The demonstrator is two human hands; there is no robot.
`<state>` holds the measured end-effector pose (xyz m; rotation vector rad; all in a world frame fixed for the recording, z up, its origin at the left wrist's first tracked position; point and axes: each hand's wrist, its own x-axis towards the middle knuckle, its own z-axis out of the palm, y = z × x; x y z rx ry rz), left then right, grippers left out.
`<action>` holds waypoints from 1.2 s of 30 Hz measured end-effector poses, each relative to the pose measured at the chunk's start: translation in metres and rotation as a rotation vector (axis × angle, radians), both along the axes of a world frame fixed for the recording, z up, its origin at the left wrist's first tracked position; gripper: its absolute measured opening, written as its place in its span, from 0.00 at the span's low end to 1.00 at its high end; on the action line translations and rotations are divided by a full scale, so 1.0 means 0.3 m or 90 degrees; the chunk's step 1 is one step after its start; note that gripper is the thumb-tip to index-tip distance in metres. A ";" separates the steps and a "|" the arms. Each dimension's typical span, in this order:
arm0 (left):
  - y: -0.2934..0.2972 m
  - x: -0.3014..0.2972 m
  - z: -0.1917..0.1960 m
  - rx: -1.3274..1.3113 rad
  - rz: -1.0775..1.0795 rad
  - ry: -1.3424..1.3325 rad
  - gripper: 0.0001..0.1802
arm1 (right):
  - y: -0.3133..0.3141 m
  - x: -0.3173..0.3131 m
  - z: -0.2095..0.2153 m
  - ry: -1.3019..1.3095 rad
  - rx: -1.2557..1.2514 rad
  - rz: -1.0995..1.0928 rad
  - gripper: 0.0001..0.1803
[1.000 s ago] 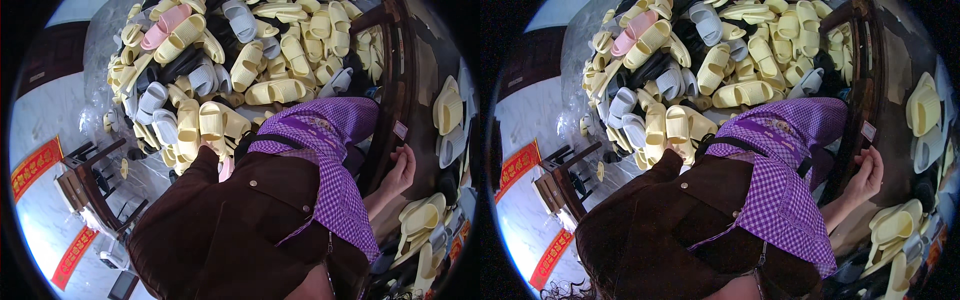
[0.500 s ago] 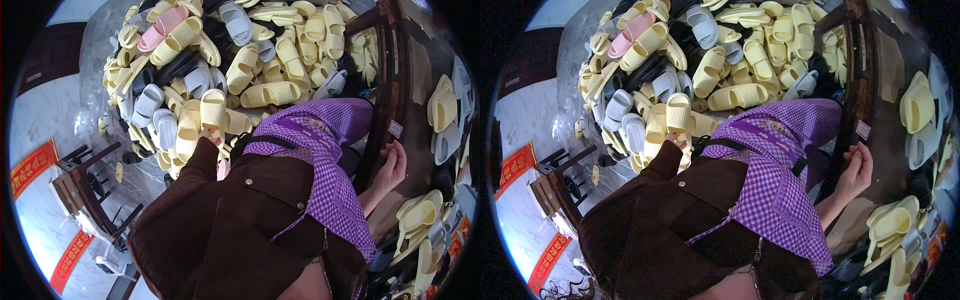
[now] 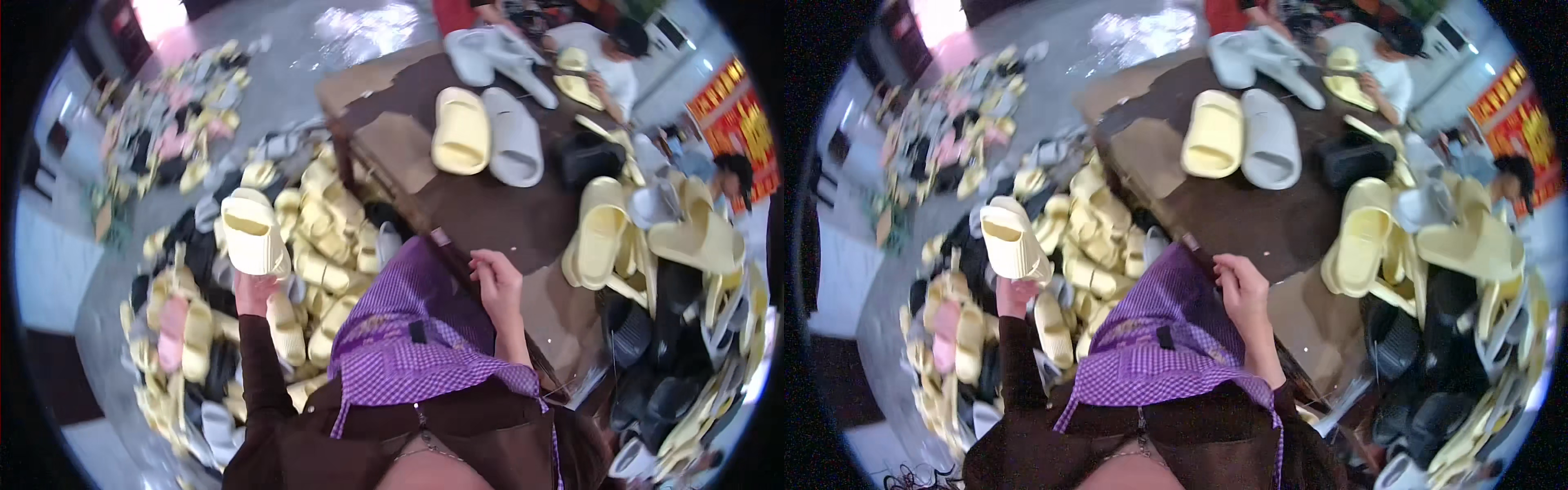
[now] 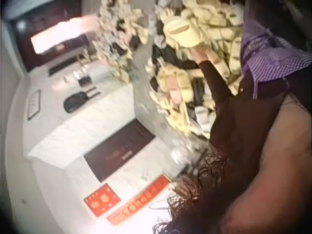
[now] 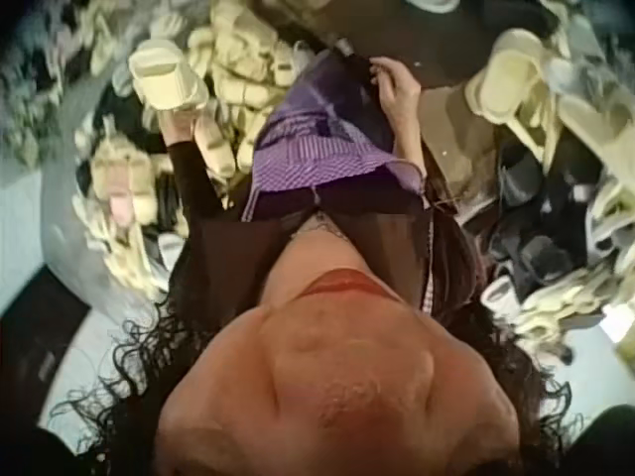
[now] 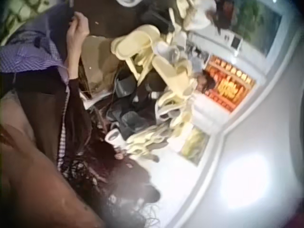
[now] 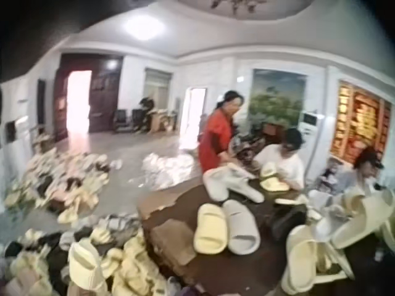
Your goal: The person fastens pairs of slippers together with plastic tags, picks up additional slippers from the floor and the table, and sorts different pairs of slippers by hand.
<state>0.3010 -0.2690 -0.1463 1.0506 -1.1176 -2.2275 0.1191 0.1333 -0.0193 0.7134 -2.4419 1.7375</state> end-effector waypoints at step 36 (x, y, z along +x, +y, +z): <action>0.692 -1.226 0.614 -1.027 -0.393 0.353 0.17 | 0.185 0.009 -0.004 -0.052 -0.101 -0.091 0.10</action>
